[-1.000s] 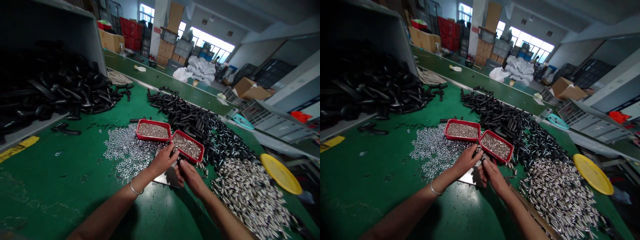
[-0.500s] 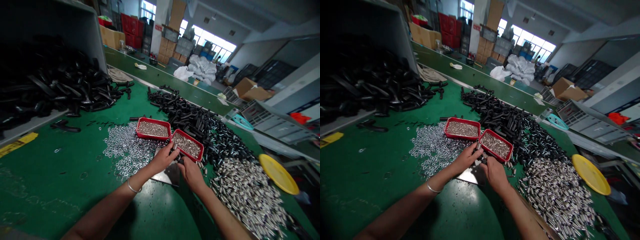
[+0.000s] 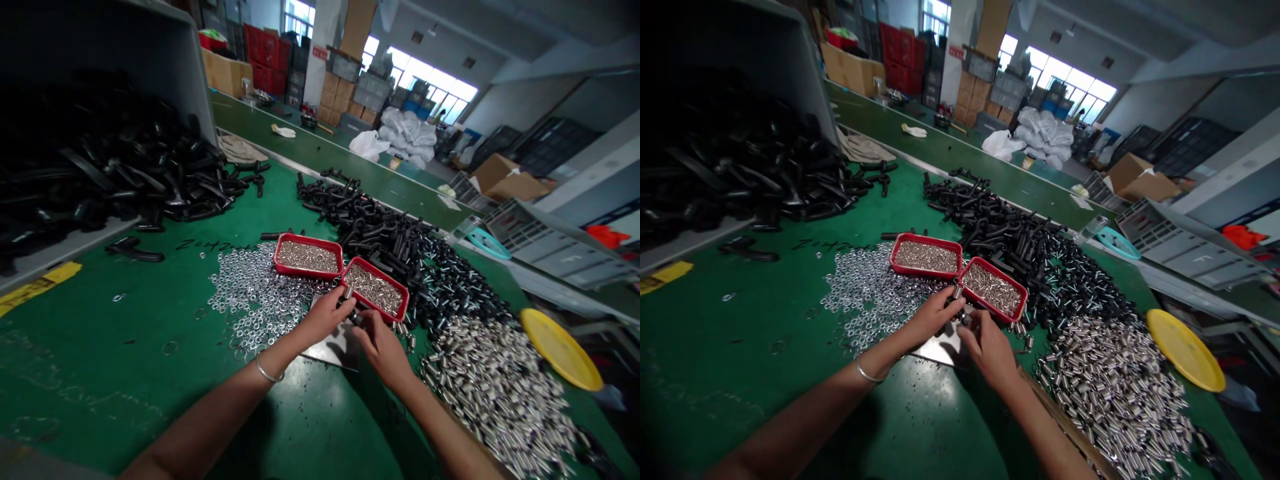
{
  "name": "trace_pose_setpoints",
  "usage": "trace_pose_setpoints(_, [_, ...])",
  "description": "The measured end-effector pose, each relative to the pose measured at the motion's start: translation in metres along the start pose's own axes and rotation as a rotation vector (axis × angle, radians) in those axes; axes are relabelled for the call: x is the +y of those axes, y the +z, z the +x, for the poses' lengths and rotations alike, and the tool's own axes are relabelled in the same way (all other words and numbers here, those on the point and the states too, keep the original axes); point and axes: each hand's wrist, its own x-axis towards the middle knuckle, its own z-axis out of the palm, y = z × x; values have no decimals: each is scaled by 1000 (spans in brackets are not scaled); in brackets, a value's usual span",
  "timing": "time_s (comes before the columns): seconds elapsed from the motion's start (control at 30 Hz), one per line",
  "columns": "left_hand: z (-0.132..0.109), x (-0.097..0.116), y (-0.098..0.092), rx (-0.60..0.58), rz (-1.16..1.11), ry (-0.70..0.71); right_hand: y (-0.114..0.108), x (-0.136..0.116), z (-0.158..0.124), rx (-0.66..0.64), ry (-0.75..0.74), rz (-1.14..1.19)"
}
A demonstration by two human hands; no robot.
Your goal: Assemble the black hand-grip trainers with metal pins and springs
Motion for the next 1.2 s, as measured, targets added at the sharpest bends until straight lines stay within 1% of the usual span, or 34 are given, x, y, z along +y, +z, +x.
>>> trace_pose_setpoints(0.03, [-1,0,0,8,-3,-5,-1,0,-2,52,-45,-36])
trace_pose_setpoints(0.07, [-3,1,1,14,3,2,-1,-1,-4,41,-41,-4])
trace_pose_setpoints(0.1, [-6,1,1,18,13,17,0,0,-5,-16,-2,70])
trace_pose_setpoints(0.2, [-18,3,0,6,81,62,5,2,-10,-363,179,323])
trace_pose_setpoints(0.23, [-22,3,-1,-5,109,58,6,3,-12,-432,209,366])
trace_pose_setpoints(0.27, [-26,3,-1,-9,132,42,8,4,-13,-436,205,379])
trace_pose_setpoints(0.3, [-30,3,0,-5,147,18,8,6,-15,-394,179,377])
trace_pose_setpoints(0.37, [-37,3,2,31,133,-32,9,7,-19,-248,102,339])
trace_pose_setpoints(0.4, [-40,4,4,50,114,-41,9,8,-20,-212,81,331])
trace_pose_setpoints(0.43, [-42,5,6,62,100,-28,10,8,-22,-240,89,346])
trace_pose_setpoints(0.5, [-46,7,10,59,110,46,9,8,-25,-407,155,400])
trace_pose_setpoints(0.53, [-48,8,12,57,130,80,9,8,-26,-449,168,400])
trace_pose_setpoints(0.57, [-49,8,15,65,152,90,8,7,-27,-427,150,366])
trace_pose_setpoints(0.6, [-50,8,17,73,164,67,7,7,-29,-346,106,308])
trace_pose_setpoints(0.67, [-53,8,22,92,150,-35,5,6,-33,-123,-12,182])
trace_pose_setpoints(0.7, [-55,8,24,106,144,-69,4,6,-36,-75,-41,168])
trace_pose_setpoints(0.73, [-58,9,26,112,152,-72,4,6,-40,-116,-28,211])
trace_pose_setpoints(0.77, [-60,11,28,104,174,-40,4,7,-43,-229,23,301])
trace_pose_setpoints(0.8, [-63,13,30,88,207,17,4,8,-46,-376,89,406])
trace_pose_setpoints(0.83, [-66,15,31,68,240,78,3,9,-49,-488,146,493])
trace_pose_setpoints(0.87, [-68,16,33,52,259,115,3,9,-52,-523,168,535])
trace_pose_setpoints(0.9, [-70,16,35,51,256,115,3,10,-54,-468,146,524])
trace_pose_setpoints(0.93, [-71,16,38,68,234,76,3,11,-56,-344,87,471])
trace_pose_setpoints(0.97, [-72,15,40,110,204,9,3,12,-57,-188,15,405])
trace_pose_setpoints(1.0, [-73,14,42,164,181,-61,4,13,-58,-62,-43,361])
trace_pose_setpoints(1.03, [-74,13,44,212,176,-108,5,14,-59,-5,-66,366])
trace_pose_setpoints(1.07, [-74,12,46,237,192,-114,6,15,-60,-32,-48,429])
trace_pose_setpoints(1.1, [-75,13,47,235,226,-76,8,16,-61,-117,4,531])
trace_pose_setpoints(1.13, [-76,13,47,209,269,-13,9,18,-62,-228,65,634])
trace_pose_setpoints(1.17, [-76,15,48,169,303,51,9,19,-63,-310,109,700])
trace_pose_setpoints(1.2, [-77,16,48,127,319,86,9,21,-64,-336,121,713])
